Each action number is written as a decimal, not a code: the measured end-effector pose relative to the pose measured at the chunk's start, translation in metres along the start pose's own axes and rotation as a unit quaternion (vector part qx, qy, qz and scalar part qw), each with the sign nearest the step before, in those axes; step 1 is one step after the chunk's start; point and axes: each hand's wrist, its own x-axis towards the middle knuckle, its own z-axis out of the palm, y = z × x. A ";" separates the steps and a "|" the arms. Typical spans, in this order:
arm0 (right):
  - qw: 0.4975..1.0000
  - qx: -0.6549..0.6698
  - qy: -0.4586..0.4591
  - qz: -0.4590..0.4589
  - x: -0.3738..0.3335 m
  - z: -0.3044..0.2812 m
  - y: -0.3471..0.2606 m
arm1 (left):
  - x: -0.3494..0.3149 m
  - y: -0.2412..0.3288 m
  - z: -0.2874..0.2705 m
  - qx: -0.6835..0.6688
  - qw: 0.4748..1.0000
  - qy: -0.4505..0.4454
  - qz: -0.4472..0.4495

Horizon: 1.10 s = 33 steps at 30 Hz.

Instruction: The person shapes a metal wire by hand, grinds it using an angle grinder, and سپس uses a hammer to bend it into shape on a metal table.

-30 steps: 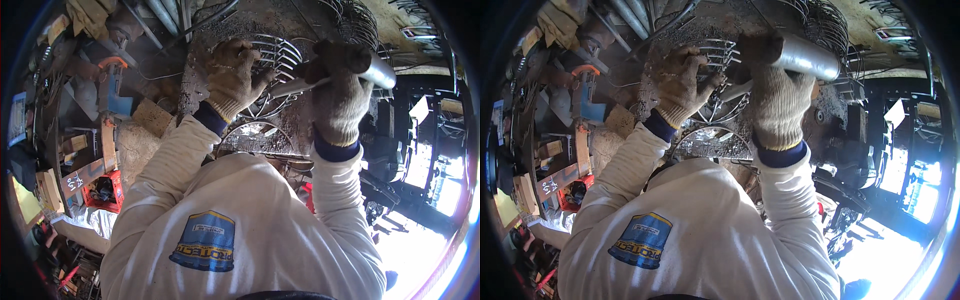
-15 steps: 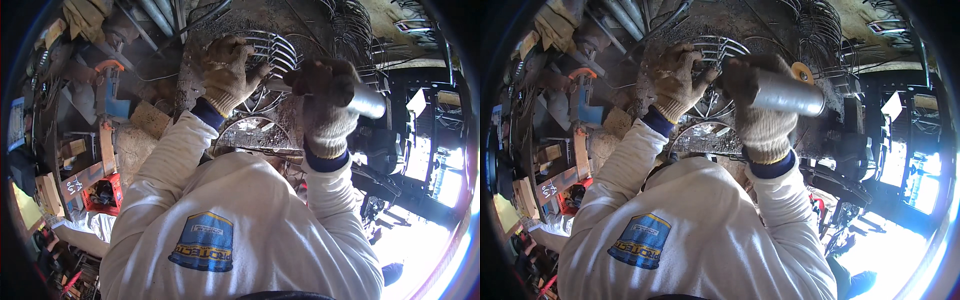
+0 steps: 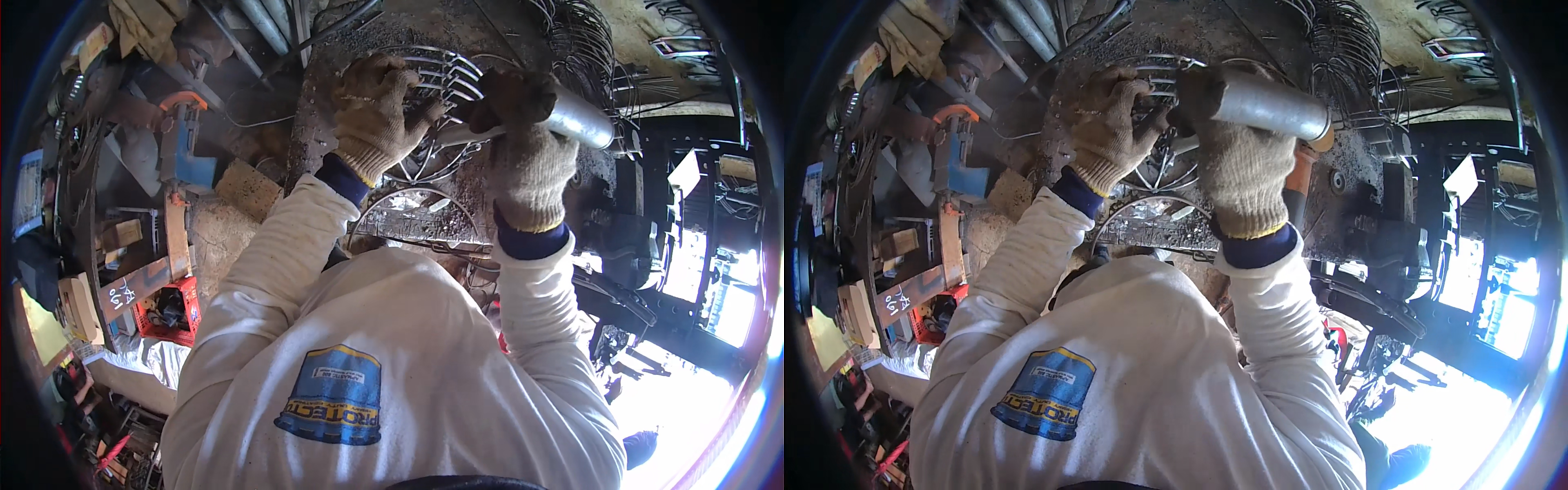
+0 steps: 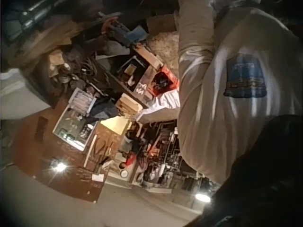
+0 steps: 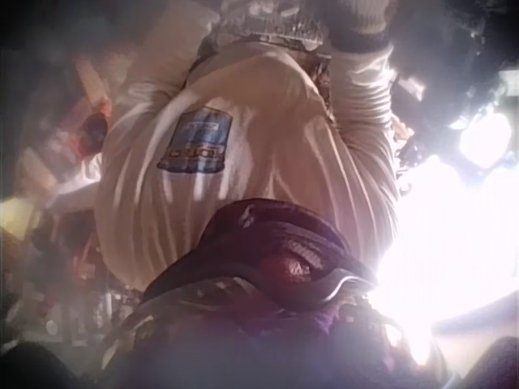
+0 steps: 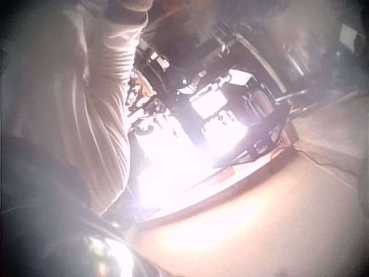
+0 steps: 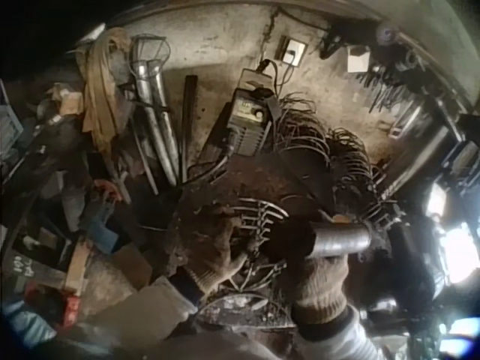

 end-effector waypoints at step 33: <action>1.000 -0.012 0.013 -0.011 -0.031 -0.002 -0.011 | 0.009 0.007 -0.010 0.032 0.998 0.043 0.029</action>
